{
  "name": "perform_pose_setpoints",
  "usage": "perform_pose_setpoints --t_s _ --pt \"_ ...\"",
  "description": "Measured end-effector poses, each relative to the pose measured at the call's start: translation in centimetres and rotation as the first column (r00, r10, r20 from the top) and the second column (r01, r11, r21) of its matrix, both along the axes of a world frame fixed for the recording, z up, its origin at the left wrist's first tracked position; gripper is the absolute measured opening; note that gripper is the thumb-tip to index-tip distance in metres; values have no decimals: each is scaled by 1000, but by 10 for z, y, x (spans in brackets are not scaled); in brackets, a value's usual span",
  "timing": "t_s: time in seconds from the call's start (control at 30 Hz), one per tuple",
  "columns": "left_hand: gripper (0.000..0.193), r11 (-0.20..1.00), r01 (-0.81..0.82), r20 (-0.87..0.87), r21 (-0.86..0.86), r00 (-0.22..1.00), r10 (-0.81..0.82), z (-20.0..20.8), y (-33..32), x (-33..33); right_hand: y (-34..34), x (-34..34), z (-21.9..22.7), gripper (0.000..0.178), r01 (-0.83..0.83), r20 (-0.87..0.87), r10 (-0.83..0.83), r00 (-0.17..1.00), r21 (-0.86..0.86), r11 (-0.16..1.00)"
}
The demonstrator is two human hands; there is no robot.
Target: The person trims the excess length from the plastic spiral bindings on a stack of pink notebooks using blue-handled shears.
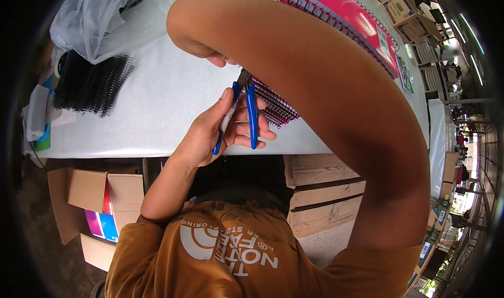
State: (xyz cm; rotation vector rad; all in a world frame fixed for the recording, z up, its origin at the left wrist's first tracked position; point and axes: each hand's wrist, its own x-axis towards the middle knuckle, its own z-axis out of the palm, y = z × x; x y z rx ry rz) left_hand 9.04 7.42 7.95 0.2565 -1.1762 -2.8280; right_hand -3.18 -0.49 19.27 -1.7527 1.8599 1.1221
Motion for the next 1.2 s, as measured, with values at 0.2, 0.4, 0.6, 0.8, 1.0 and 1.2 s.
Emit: perform_pose_setpoints --t_s 0.2,0.4,0.6,0.8,1.0,1.2 --pt "59 996 -90 42 13 995 89 3 5 -2 1 -2 3 18 4 -6 -4 1000 2 1000" --pt "56 1000 2 -22 14 1000 -2 3 1 12 3 -6 11 18 19 -23 -19 1000 14 1000" --pt "61 999 -1 -13 44 1000 2 8 3 4 6 -6 19 18 23 -35 -22 999 32 999" --pt "56 974 10 -68 225 998 6 5 5 6 6 -6 20 18 22 -29 -21 999 28 999" --pt "55 994 -16 -25 108 1000 19 7 9 14 6 -5 22 18 24 -26 -23 999 21 999" --pt "56 984 -137 111 116 986 124 26 13 -2 3 -4 22 18 16 -19 -16 1000 17 1000"
